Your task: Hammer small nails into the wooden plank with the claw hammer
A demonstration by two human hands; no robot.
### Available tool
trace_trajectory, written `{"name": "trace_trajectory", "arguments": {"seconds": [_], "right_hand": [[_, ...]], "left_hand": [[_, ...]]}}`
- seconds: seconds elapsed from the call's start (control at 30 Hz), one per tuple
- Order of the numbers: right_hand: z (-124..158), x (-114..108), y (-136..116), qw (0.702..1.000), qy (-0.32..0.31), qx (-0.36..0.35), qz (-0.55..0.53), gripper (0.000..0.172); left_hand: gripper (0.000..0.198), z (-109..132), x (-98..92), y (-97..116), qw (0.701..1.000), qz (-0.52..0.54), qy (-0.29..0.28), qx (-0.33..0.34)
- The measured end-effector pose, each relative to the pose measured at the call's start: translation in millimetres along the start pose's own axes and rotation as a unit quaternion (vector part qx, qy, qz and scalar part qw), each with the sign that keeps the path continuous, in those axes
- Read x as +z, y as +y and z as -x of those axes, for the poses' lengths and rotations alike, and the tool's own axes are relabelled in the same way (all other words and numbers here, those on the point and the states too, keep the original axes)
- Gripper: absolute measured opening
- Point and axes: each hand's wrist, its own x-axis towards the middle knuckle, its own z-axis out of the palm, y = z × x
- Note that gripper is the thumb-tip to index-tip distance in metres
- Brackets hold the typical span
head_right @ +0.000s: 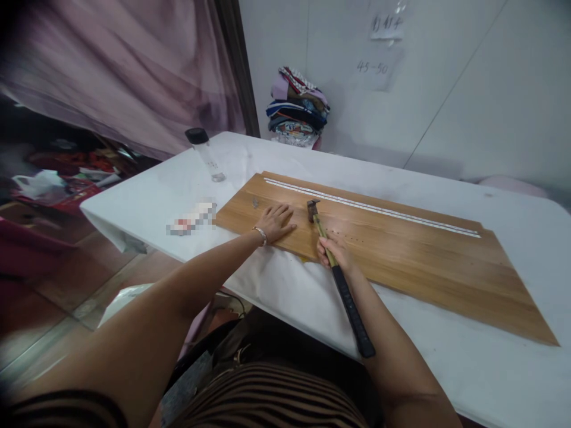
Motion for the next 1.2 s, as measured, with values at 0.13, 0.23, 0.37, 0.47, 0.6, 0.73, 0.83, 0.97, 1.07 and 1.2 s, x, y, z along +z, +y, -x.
{"name": "trace_trajectory", "arguments": {"seconds": [0.13,0.23,0.37,0.47,0.6,0.73,0.83,0.97,1.07,1.2], "right_hand": [[-0.6,-1.9,1.1,1.000,-0.005,0.002,0.000,0.051],[-0.6,-1.1,0.7,1.000,-0.006,0.001,-0.003,0.054],[0.4,3.4,-1.6,1.000,0.000,-0.001,-0.005,0.057],[1.2,3.7,-1.9,1.000,-0.002,0.003,-0.005,0.056],[1.2,0.9,-0.5,1.000,-0.002,0.000,-0.009,0.054],[0.1,0.5,-0.2,1.000,-0.008,-0.002,-0.004,0.054],[-0.2,0.9,-0.3,1.000,-0.008,-0.001,-0.004,0.053],[-0.2,1.2,-0.3,1.000,-0.004,-0.004,-0.007,0.055],[-0.6,1.3,-0.3,1.000,-0.006,0.000,-0.009,0.056],[-0.5,-0.1,0.6,1.000,-0.009,0.002,-0.009,0.054]], "left_hand": [[0.062,-0.5,2.1,-1.5,1.000,0.003,0.007,0.000],[0.061,-0.8,2.9,-2.4,1.000,0.008,0.012,0.006],[0.060,-0.9,2.3,-2.2,1.000,0.006,0.012,0.008],[0.060,-0.9,2.0,-1.9,1.000,0.001,0.011,0.006],[0.060,-1.2,3.4,-2.3,1.000,-0.005,0.012,0.008],[0.061,-2.0,4.9,-3.0,1.000,-0.007,0.010,0.003],[0.062,-2.1,4.4,-2.8,1.000,-0.006,0.009,0.002],[0.062,-1.1,1.7,-1.3,1.000,-0.008,0.004,0.005],[0.061,-0.5,0.6,-0.4,1.000,-0.007,0.006,0.005],[0.061,-0.3,0.8,0.1,1.000,-0.004,0.005,0.001]]}}
